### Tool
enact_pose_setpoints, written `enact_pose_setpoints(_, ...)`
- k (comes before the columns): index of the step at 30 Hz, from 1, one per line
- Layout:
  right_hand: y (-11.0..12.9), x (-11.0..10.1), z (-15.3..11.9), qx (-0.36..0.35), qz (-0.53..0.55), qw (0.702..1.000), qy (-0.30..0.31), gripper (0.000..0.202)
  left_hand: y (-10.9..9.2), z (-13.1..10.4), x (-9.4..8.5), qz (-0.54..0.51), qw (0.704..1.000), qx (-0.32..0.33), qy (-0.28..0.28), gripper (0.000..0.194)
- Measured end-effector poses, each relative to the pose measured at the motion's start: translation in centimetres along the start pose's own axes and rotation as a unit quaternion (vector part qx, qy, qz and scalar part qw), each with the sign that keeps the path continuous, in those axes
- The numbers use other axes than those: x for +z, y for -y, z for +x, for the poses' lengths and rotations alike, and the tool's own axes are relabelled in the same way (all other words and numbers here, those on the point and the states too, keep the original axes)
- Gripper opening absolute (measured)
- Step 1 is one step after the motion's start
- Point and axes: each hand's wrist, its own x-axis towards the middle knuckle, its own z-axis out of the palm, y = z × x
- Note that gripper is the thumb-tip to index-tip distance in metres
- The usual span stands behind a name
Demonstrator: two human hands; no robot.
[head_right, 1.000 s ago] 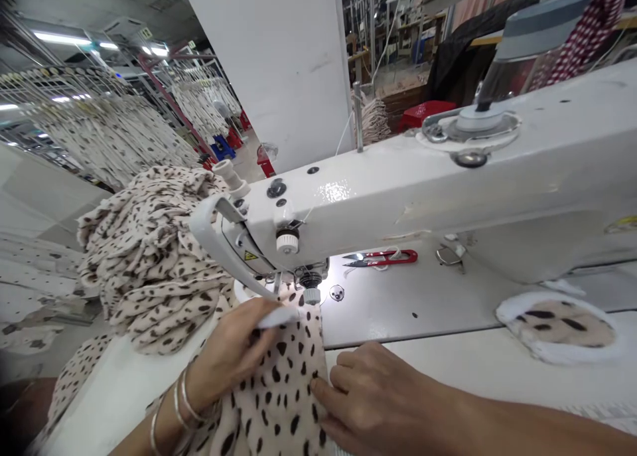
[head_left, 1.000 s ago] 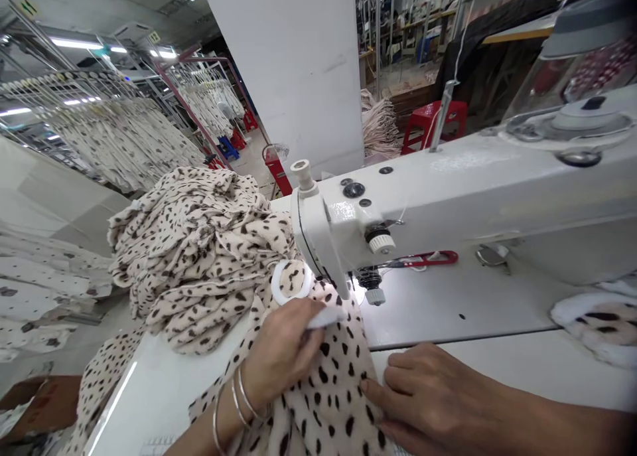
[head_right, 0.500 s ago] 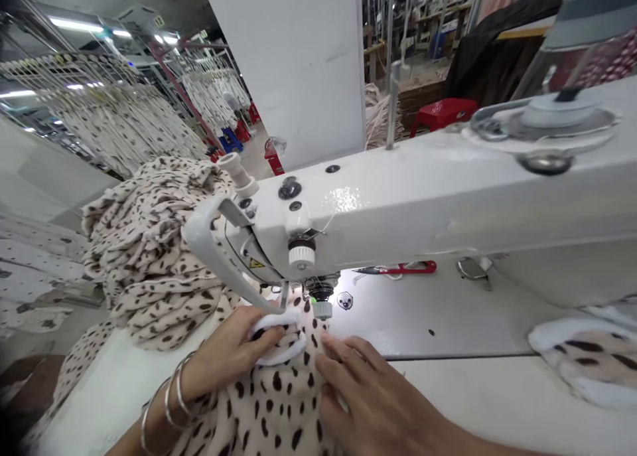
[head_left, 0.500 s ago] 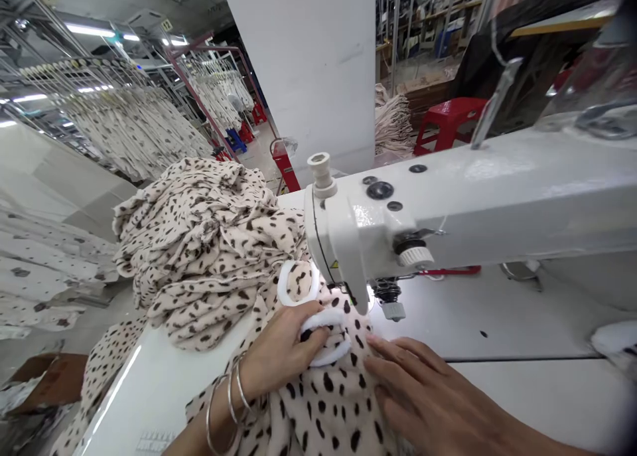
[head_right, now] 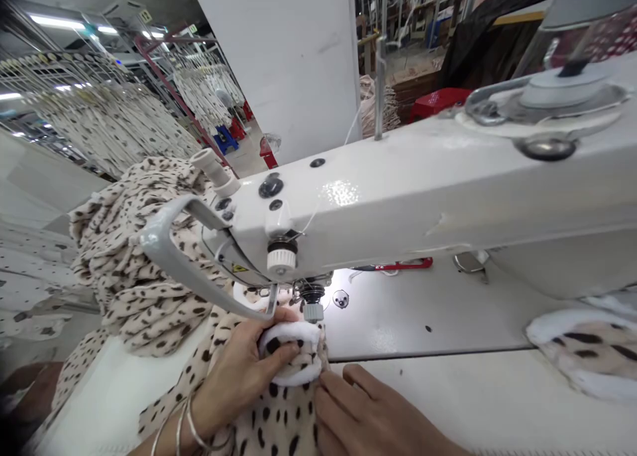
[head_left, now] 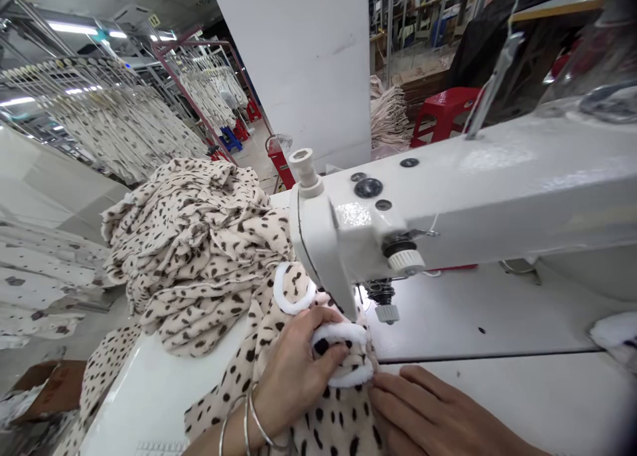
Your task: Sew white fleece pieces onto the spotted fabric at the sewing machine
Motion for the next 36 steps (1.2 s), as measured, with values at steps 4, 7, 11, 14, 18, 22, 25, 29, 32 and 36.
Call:
enact_pose_setpoints(4,0.0,-0.1,-0.1,-0.002,-0.003,1.000,0.013,0.021,-0.5,0.5,-0.3,-0.101,0.991,-0.050,0.066,0.029)
enact_pose_setpoints(7,0.1,-0.3,-0.2,0.000,0.000,1.000,0.026,0.016,-0.9,1.0,-0.1,-0.159,0.983,-0.064,0.058,0.028)
enact_pose_setpoints(11,0.2,-0.7,-0.1,0.003,-0.009,0.999,0.038,0.014,-0.8,1.3,0.4,-0.155,0.986,-0.045,0.037,0.024)
enact_pose_setpoints(14,0.3,-0.8,0.0,0.003,-0.011,0.999,0.039,0.012,-0.4,1.4,0.6,-0.152,0.987,-0.041,0.026,0.022)
enact_pose_setpoints(18,0.2,-0.7,-0.1,0.002,-0.013,0.999,0.041,0.014,-0.1,1.5,0.7,-0.130,0.991,-0.026,-0.001,0.020)
enact_pose_setpoints(22,0.1,-0.6,-0.2,-0.001,-0.011,0.999,0.046,0.016,-0.2,1.5,0.8,-0.143,0.989,-0.027,0.009,0.019)
enact_pose_setpoints(25,0.1,-0.4,-0.3,0.001,-0.001,0.999,0.043,0.017,-0.3,1.5,0.8,-0.141,0.989,-0.037,0.013,0.019)
enact_pose_setpoints(29,-0.1,-0.5,0.0,0.015,0.024,0.999,0.037,0.018,-0.3,1.4,1.1,-0.111,0.993,-0.030,-0.004,0.017)
enact_pose_setpoints(32,-0.8,-1.4,0.8,0.028,0.073,0.997,0.018,0.021,-0.1,1.4,1.2,-0.094,0.995,-0.010,-0.018,0.018)
enact_pose_setpoints(36,-2.1,-2.1,1.7,0.035,0.068,0.997,0.015,0.017,-0.2,1.3,1.2,-0.073,0.997,-0.001,-0.023,0.016)
